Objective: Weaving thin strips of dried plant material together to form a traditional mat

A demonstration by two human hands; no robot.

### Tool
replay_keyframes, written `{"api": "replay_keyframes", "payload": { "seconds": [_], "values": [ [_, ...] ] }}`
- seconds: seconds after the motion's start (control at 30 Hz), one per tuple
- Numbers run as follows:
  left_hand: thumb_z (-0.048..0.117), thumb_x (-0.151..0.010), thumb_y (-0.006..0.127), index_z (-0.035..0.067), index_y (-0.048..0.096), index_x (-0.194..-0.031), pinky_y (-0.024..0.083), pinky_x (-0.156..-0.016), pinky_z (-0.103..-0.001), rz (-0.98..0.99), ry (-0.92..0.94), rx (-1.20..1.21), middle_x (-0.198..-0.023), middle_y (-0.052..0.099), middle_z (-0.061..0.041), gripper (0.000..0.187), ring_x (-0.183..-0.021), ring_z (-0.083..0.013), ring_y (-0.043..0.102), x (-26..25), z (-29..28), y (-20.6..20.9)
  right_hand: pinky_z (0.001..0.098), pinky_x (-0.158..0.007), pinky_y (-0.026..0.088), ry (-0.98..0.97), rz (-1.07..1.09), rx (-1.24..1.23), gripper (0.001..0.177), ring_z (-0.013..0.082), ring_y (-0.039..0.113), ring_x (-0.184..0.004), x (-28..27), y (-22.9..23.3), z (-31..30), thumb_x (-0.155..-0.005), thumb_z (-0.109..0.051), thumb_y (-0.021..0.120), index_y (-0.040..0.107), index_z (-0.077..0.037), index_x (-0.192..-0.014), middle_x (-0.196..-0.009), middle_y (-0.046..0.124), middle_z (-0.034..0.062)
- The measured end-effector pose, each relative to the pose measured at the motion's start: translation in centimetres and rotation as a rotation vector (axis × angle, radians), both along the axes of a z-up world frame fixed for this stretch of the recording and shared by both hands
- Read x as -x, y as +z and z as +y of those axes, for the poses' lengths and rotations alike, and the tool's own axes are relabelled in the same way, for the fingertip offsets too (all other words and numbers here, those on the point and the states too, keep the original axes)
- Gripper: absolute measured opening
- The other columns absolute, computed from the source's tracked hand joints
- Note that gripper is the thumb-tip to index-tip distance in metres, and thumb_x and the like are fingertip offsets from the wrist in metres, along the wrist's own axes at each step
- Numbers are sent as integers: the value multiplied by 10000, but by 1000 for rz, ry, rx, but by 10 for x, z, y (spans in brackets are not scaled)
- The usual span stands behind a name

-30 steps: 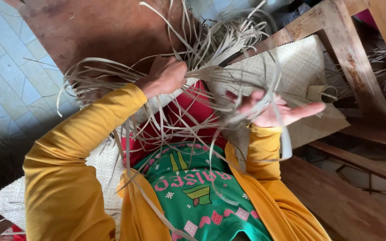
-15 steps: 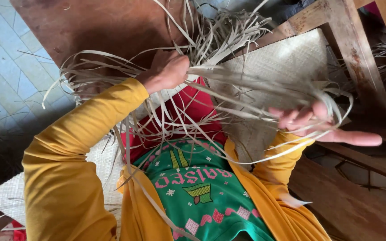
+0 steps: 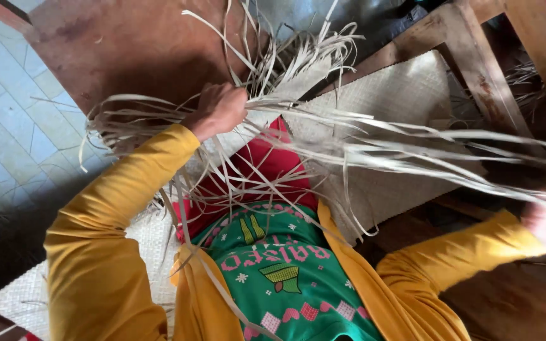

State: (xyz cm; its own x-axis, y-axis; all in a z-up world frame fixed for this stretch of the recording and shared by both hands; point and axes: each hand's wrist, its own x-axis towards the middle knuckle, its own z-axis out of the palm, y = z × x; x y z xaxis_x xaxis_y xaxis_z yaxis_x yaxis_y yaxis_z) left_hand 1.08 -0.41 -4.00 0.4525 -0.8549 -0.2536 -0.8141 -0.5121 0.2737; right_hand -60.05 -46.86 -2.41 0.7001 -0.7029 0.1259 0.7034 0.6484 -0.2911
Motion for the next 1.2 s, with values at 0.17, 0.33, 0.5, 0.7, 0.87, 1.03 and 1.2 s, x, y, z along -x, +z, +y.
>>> {"api": "replay_keyframes", "payload": {
  "seconds": [0.17,0.33,0.5,0.7,0.87,1.03,1.2],
  "values": [
    [94,-935,644,58,646,-798,516,-548,-387,19,-31,-2,-613,623,-47,142,-477,-216,578,-3,0,-16,322,-708,538,-293,1576,898,641,205,634,-798,42,-72,-10,-1069,-595,605,668,34,-1173,-916,689,114],
    [132,-937,730,10,740,-888,552,-547,-393,59,-101,51,-736,722,-104,133,-564,-232,657,7,1,-2,277,-558,580,-185,2066,390,820,199,687,-590,-122,43,136,-1100,-698,730,657,56,-785,-709,667,153],
    [163,-884,715,17,676,-887,528,-656,-465,225,-58,136,-837,695,-140,151,-702,-316,654,8,12,-6,372,-554,518,-785,2263,1196,422,230,560,-536,-172,16,166,-984,-496,870,763,-106,-866,-669,657,33],
    [285,-852,710,57,763,-1064,600,-811,-495,436,20,39,-1015,749,-187,315,-995,-395,730,8,-11,-62,399,-919,571,-294,1176,1166,156,233,719,-939,-356,53,306,-868,63,768,783,-68,-951,-923,744,117],
    [223,-888,715,71,732,-1147,583,-860,-497,528,66,77,-1078,732,-192,301,-1080,-379,703,8,0,17,383,-873,569,-128,1004,1098,69,149,686,-869,-412,45,359,-900,1,775,770,-34,-960,-855,757,93],
    [270,-920,679,76,690,-1149,579,-841,-522,561,99,132,-1049,733,-200,301,-1067,-405,698,2,10,39,309,-819,541,-298,1080,897,134,99,558,-784,-413,55,354,-1024,-10,671,722,-8,-899,-730,657,58],
    [246,-878,713,77,696,-978,517,-690,-447,732,120,430,-789,671,-170,196,-775,-304,665,1,-9,27,314,-718,529,-332,733,1042,93,180,631,-703,-424,65,344,-974,51,683,712,58,-887,-714,681,157]
  ]
}}
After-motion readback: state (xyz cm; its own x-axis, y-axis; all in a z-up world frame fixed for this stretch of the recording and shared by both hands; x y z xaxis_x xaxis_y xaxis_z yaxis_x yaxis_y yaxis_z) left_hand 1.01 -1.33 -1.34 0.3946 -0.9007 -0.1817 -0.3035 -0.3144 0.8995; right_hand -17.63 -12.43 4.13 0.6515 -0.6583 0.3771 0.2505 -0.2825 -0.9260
